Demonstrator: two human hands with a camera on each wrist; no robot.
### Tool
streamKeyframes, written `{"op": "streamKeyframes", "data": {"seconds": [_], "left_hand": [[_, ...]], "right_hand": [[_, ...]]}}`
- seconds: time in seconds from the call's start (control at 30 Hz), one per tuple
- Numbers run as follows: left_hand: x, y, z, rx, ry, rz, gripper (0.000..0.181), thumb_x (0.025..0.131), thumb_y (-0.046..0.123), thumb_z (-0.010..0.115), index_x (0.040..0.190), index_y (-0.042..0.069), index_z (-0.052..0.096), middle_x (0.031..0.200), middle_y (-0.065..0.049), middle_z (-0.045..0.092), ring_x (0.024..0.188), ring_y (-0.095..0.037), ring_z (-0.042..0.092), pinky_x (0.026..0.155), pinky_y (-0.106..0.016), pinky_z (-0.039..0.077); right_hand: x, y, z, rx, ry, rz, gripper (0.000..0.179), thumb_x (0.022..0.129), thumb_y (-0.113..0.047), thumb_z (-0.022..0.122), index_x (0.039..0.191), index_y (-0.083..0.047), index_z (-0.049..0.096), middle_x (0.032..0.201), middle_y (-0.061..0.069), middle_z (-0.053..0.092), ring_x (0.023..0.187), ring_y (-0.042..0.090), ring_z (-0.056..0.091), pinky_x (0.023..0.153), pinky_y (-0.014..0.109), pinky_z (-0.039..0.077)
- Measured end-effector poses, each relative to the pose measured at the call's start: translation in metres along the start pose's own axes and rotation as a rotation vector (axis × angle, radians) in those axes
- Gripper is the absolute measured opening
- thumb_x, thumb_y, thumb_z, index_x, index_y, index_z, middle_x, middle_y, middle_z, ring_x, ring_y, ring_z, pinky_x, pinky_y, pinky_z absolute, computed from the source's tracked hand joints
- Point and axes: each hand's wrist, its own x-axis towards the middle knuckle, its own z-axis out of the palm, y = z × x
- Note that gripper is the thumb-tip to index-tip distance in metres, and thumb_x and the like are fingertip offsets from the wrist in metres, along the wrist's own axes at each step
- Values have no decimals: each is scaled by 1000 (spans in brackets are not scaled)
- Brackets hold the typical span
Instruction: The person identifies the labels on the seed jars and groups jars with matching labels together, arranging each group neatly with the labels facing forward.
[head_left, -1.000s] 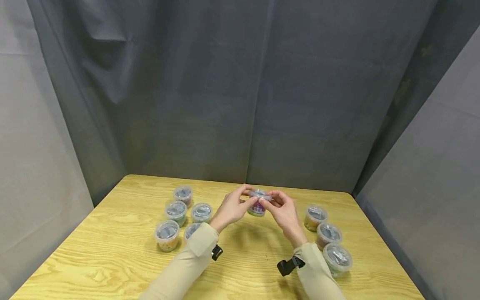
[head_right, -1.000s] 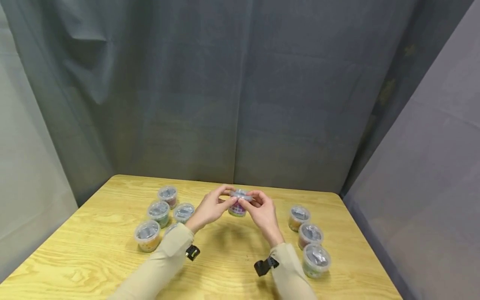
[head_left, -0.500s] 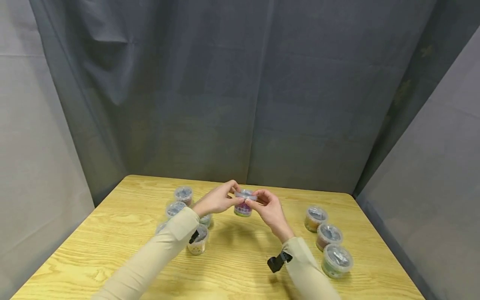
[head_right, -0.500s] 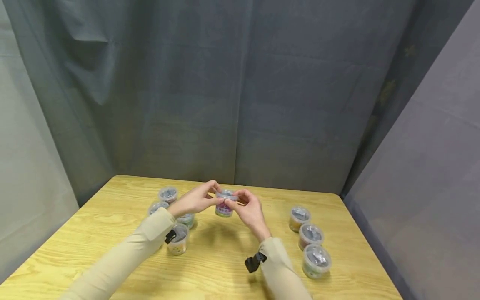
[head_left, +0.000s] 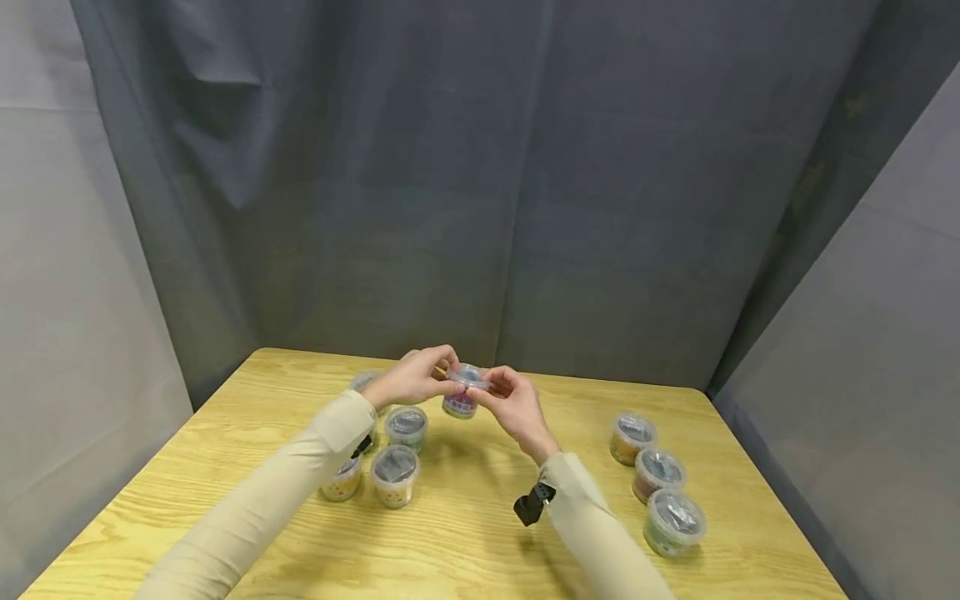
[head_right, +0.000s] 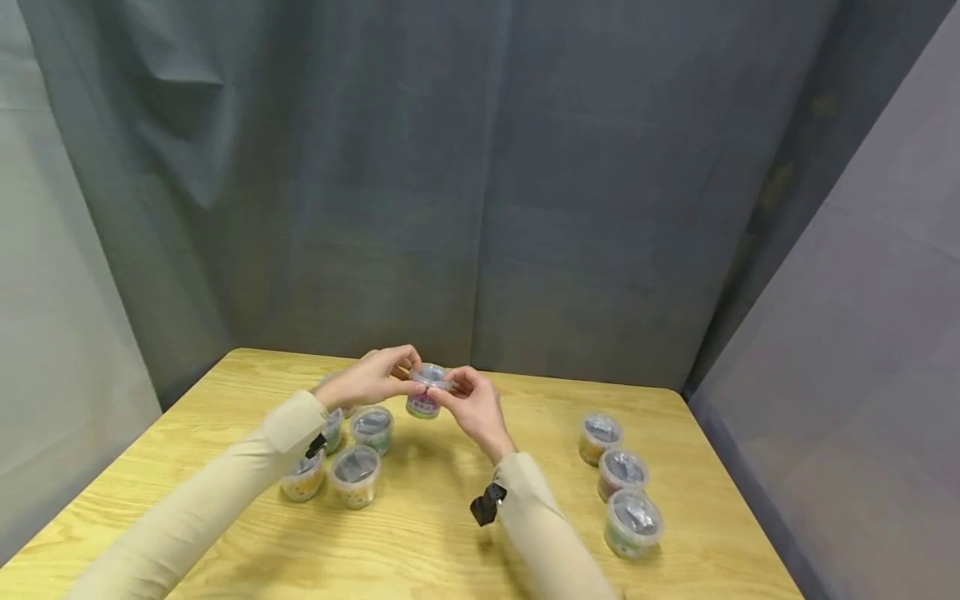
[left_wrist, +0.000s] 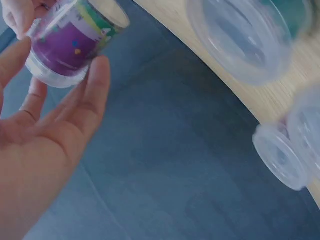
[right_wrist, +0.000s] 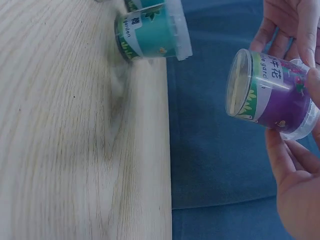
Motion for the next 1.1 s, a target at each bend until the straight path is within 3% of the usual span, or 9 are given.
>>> {"op": "streamKeyframes", "data": {"seconds": [0.3,0.47,0.6,0.77,0.97,1.1], "left_hand": [[8,-34,-10,62,9,38,23,89,29,73,94,14,56,106,0,67,114,-25,63,97,-46,52],[8,-46,-11,93,33,27,24,89,32,72,91,15,56,95,2,65,96,-18,64,79,-34,52],[8,-54,-10,148,41,42,25,90,31,71,90,12,55,83,-1,59,72,-16,52,63,-28,42],[10,-65,-9,231,57,75,26,89,27,73,91,7,57,76,-2,52,64,-12,43,58,-26,35],[10,-82,-13,287,66,83,26,85,24,77,88,7,58,82,-4,60,69,-18,51,67,-32,44],[11,-94,-17,290,57,51,21,85,23,78,91,10,64,102,-8,70,97,-29,65,88,-45,53]], "right_hand": [[19,5,13,-80,-58,-39,27,83,-22,79,100,-7,65,116,8,66,116,24,64,98,35,54],[30,8,22,-185,-67,-80,28,84,-23,79,104,-8,67,115,7,66,117,27,64,98,41,54],[37,13,30,-258,-82,-96,26,82,-23,79,101,-10,68,113,6,67,113,25,65,97,42,54],[44,20,41,-328,-85,-118,21,83,-22,79,96,-9,69,105,6,69,109,23,67,94,40,56],[54,29,52,-446,-123,-200,18,85,-22,77,93,-8,69,100,5,71,105,23,69,90,37,58],[59,34,57,-516,-122,-231,16,85,-21,77,91,-9,69,97,4,72,102,25,71,87,35,59]]}}
